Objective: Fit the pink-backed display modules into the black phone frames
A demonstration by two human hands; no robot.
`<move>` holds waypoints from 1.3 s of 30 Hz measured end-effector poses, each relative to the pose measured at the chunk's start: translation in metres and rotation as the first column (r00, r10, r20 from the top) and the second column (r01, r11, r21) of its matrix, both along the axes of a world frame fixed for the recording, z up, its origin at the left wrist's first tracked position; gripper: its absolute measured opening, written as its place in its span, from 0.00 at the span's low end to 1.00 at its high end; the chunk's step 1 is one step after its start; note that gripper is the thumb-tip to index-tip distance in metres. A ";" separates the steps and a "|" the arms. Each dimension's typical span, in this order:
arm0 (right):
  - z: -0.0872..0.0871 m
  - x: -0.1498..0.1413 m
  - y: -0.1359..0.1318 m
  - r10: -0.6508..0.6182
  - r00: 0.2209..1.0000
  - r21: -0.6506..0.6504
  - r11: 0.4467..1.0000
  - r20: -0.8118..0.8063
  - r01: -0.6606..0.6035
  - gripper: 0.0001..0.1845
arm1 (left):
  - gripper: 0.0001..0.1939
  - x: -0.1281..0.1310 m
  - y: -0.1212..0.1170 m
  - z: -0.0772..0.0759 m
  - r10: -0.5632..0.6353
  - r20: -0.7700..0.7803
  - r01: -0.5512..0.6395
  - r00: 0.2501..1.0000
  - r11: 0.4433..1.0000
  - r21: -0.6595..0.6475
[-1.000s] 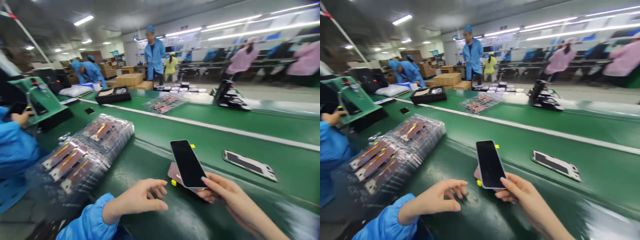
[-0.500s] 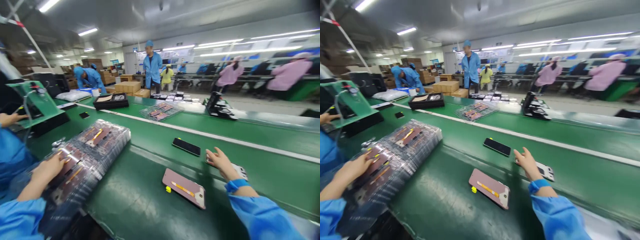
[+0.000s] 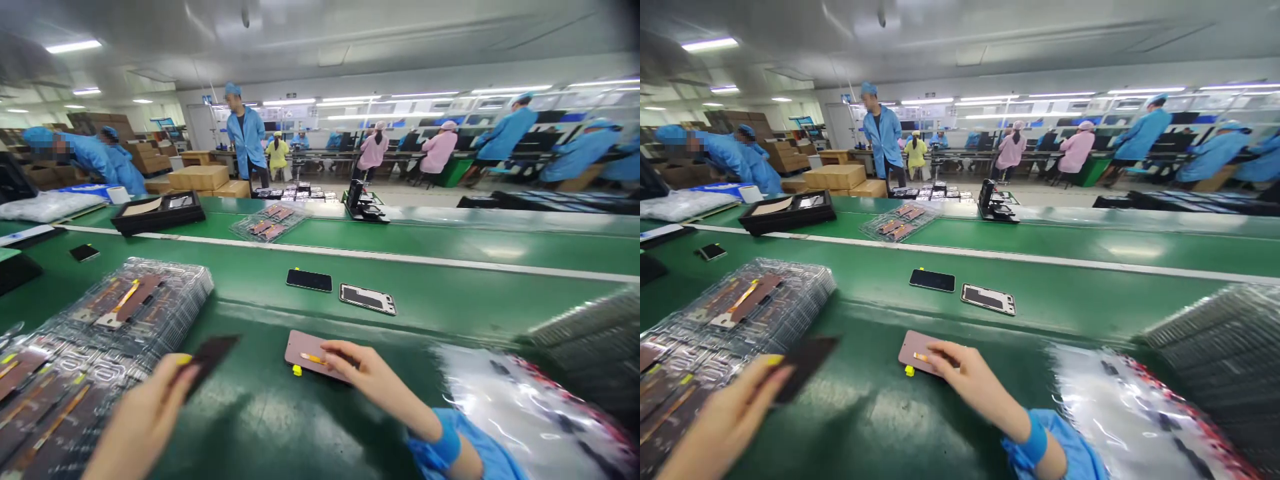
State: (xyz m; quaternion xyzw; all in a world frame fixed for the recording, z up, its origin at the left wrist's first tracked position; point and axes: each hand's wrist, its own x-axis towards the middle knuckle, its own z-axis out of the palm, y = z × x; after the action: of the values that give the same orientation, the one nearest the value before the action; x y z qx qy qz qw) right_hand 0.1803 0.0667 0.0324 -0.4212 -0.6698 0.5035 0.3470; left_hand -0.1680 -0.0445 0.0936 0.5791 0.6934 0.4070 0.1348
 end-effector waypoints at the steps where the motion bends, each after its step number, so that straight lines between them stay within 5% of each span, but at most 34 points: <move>1: 0.004 -0.006 -0.010 0.032 0.999 0.008 0.999 -0.037 -0.032 0.22 | 0.17 0.031 0.008 -0.006 -0.134 0.105 0.144 0.985 0.985 -0.097; 4: 0.012 -0.013 -0.025 0.059 0.993 0.110 0.993 -0.099 -0.048 0.18 | 0.23 0.098 0.025 -0.026 -0.355 0.484 0.511 0.800 0.825 -0.240; 6: 0.013 -0.011 -0.027 -0.027 0.999 0.303 0.952 -0.038 0.037 0.15 | 0.24 0.122 0.030 -0.037 -0.384 0.625 0.617 0.679 0.761 -0.202; 8: 0.011 -0.006 -0.026 -0.155 0.988 0.501 0.856 0.012 0.128 0.14 | 0.24 0.134 0.032 -0.048 -0.379 0.693 0.634 0.613 0.760 -0.146; 11: 0.007 -0.006 -0.034 -0.307 0.951 0.776 0.603 0.011 0.186 0.10 | 0.26 0.143 0.037 -0.060 -0.331 0.750 0.590 0.573 0.801 -0.098; 14: 0.010 -0.016 -0.049 -0.310 0.949 0.948 0.315 0.065 0.038 0.13 | 0.25 0.147 0.046 -0.068 -0.295 0.783 0.543 0.548 0.837 -0.065; 15: 0.012 -0.020 -0.054 -0.276 0.958 0.953 0.303 0.079 0.009 0.14 | 0.24 0.148 0.048 -0.070 -0.295 0.785 0.536 0.544 0.842 -0.056; 16: 0.014 -0.024 -0.057 -0.236 0.969 0.934 0.357 0.071 0.019 0.13 | 0.24 0.148 0.050 -0.071 -0.301 0.786 0.543 0.539 0.838 -0.051; 19: 0.015 -0.027 -0.053 -0.242 0.970 0.787 0.593 -0.031 0.173 0.08 | 0.22 0.149 0.049 -0.070 -0.331 0.789 0.611 0.517 0.788 -0.069; 21: 0.013 -0.025 -0.042 -0.297 0.953 0.660 0.704 -0.060 0.261 0.06 | 0.23 0.149 0.044 -0.069 -0.331 0.796 0.660 0.506 0.743 -0.110; 25: 0.013 -0.016 -0.024 -0.240 0.971 0.562 0.805 0.010 0.193 0.06 | 0.27 0.147 0.034 -0.069 -0.292 0.784 0.682 0.549 0.698 -0.217; 27: 0.017 -0.016 -0.026 -0.249 0.965 0.717 0.687 0.079 0.118 0.09 | 0.27 0.147 0.033 -0.071 -0.302 0.766 0.674 0.567 0.705 -0.221; 30: 0.021 -0.021 -0.040 -0.355 0.919 0.958 0.278 0.171 -0.071 0.15 | 0.24 0.149 0.036 -0.075 -0.338 0.760 0.657 0.556 0.739 -0.152; 32: 0.020 -0.026 -0.052 -0.365 0.896 0.967 0.109 0.255 -0.231 0.16 | 0.22 0.151 0.040 -0.075 -0.321 0.789 0.635 0.524 0.765 -0.110; 35: 0.017 -0.031 -0.064 -0.349 0.887 0.953 0.078 0.302 -0.294 0.17 | 0.20 0.152 0.044 -0.072 -0.230 0.902 0.647 0.366 0.760 -0.069; 39: 0.010 -0.034 -0.064 -0.340 0.892 0.952 0.174 0.298 -0.252 0.18 | 0.17 0.148 0.050 -0.066 0.062 0.992 0.726 0.106 0.677 -0.119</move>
State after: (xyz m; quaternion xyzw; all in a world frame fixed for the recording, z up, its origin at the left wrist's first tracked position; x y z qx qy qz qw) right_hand 0.1463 0.0030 0.0424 -0.2211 -0.8799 -0.1695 0.3850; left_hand -0.0200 0.0053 0.0276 0.2650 0.3687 0.3806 0.8056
